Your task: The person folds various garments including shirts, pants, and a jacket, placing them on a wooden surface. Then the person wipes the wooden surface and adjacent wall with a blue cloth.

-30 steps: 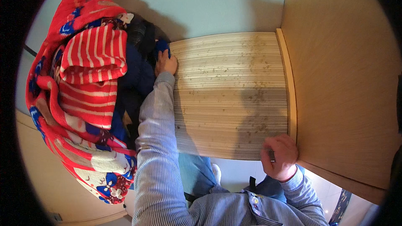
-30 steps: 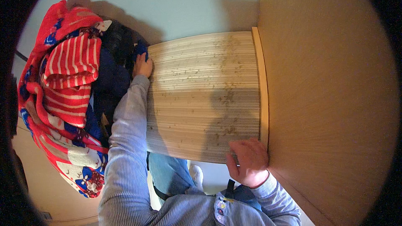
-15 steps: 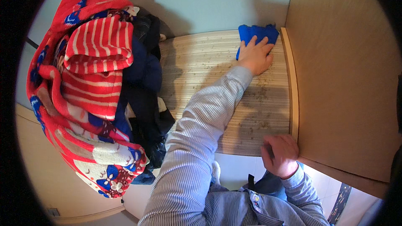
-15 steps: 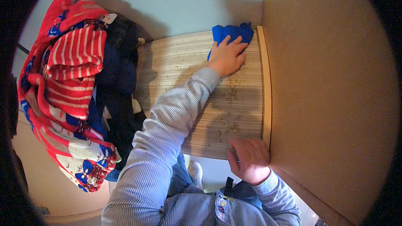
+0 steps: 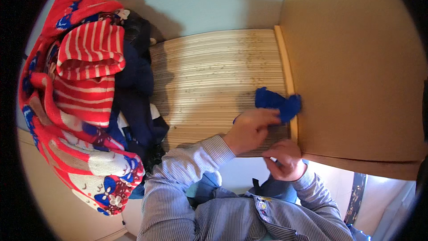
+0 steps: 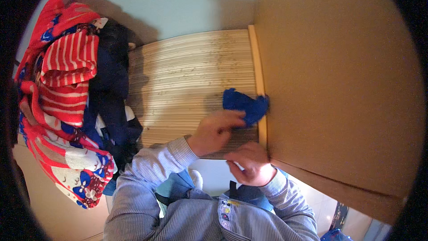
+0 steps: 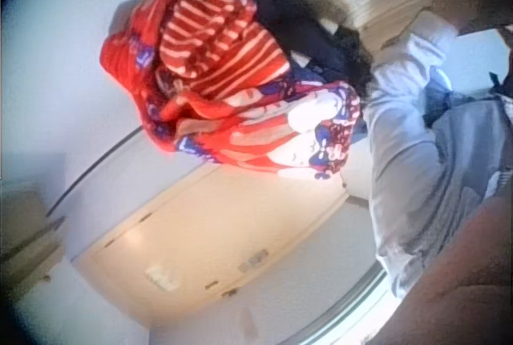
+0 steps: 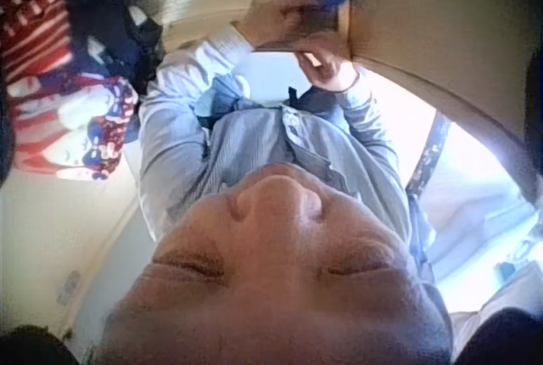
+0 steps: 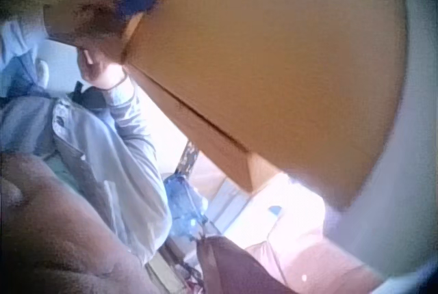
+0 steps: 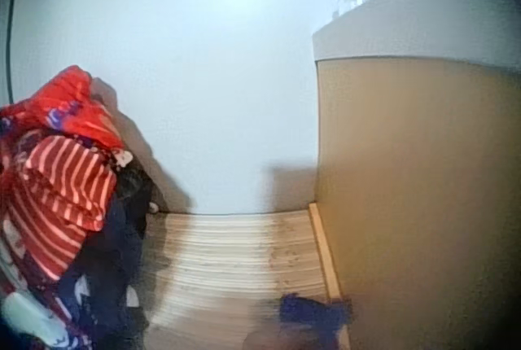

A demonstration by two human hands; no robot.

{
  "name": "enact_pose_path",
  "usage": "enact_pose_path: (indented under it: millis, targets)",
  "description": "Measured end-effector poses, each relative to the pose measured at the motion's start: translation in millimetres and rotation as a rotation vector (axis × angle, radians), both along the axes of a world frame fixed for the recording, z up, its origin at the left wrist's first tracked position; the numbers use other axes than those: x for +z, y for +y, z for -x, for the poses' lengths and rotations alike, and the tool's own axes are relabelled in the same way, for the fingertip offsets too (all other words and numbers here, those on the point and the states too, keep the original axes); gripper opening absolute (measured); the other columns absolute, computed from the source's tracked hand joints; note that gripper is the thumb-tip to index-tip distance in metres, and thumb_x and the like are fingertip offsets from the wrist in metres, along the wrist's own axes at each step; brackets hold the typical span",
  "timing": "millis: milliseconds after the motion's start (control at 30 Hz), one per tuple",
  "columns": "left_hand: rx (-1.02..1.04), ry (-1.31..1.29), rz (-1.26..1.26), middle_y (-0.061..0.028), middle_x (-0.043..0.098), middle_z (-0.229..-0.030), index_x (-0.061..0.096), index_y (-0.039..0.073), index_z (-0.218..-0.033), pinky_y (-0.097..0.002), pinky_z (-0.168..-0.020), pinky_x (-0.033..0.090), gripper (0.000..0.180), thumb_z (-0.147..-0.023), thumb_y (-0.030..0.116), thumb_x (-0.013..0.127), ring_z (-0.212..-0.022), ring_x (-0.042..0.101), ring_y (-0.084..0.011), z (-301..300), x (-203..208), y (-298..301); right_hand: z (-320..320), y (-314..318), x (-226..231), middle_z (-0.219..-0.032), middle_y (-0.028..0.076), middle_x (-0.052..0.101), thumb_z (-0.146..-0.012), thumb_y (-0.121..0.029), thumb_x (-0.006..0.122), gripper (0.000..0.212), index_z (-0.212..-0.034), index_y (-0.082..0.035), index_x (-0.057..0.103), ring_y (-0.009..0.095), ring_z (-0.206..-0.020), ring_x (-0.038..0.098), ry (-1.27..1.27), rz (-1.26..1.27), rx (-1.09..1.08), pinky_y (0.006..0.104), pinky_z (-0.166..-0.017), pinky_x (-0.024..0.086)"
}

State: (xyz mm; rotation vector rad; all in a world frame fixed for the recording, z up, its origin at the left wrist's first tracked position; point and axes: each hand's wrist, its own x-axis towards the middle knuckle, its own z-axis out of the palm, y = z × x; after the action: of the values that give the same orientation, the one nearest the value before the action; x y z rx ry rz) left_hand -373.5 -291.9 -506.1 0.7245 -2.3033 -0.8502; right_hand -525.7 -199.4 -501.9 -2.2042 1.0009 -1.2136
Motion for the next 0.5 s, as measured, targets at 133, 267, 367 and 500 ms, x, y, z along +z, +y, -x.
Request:
enact_pose_path:
  millis: [133, 267, 367, 500]
  targets:
    - [0.101, 0.799, -0.827, -0.0011, 0.047, -0.124, 0.046, 0.006, -0.122, -0.0221, -0.082, 0.039, 0.042, -0.08, 0.005, 0.046, -0.096, 0.05, -0.0119, 35, 22, 1, 21, 31, 22, -0.066, 0.006, 0.058, -0.067, -0.006, 0.066, 0.012, -0.078, -0.006, 0.061, 0.021, -0.058, 0.058, -0.068, -0.008, 0.185, 0.0314, -0.054, 0.046]
    - [-0.037, 0.762, -0.099, -0.0146, 0.023, -0.141, 0.035, 0.003, -0.13, -0.0394, -0.102, 0.025, 0.057, -0.074, 0.006, 0.046, -0.126, 0.029, -0.0303, 94, 41, 35, 62, 83, 63, -0.093, 0.007, 0.06, -0.079, -0.019, 0.056, 0.019, -0.093, -0.006, 0.056, 0.018, -0.085, 0.056, -0.412, 0.355, -0.064, 0.0356, -0.076, 0.046]
    - [-0.139, 0.889, 0.123, -0.0185, 0.022, -0.14, 0.043, 0.005, -0.125, -0.058, -0.101, 0.008, 0.053, -0.072, 0.012, 0.047, -0.129, 0.014, -0.045, 102, 45, 60, 84, 77, 83, -0.124, 0.012, 0.045, -0.086, -0.034, 0.048, 0.042, -0.115, -0.004, 0.046, 0.022, -0.115, 0.041, -0.309, 0.804, -0.601, 0.0415, -0.096, 0.034]
    - [-0.188, 0.866, 0.213, -0.0181, 0.029, -0.137, 0.047, 0.007, -0.121, -0.0591, -0.1, 0.01, 0.047, -0.075, 0.015, 0.048, -0.127, 0.019, -0.0437, 98, 68, 53, 69, 47, 90, -0.132, 0.018, 0.032, -0.085, -0.052, 0.043, 0.068, -0.131, -0.006, 0.024, 0.03, -0.118, 0.039, -0.202, 0.802, -1.016, 0.044, -0.098, 0.036]
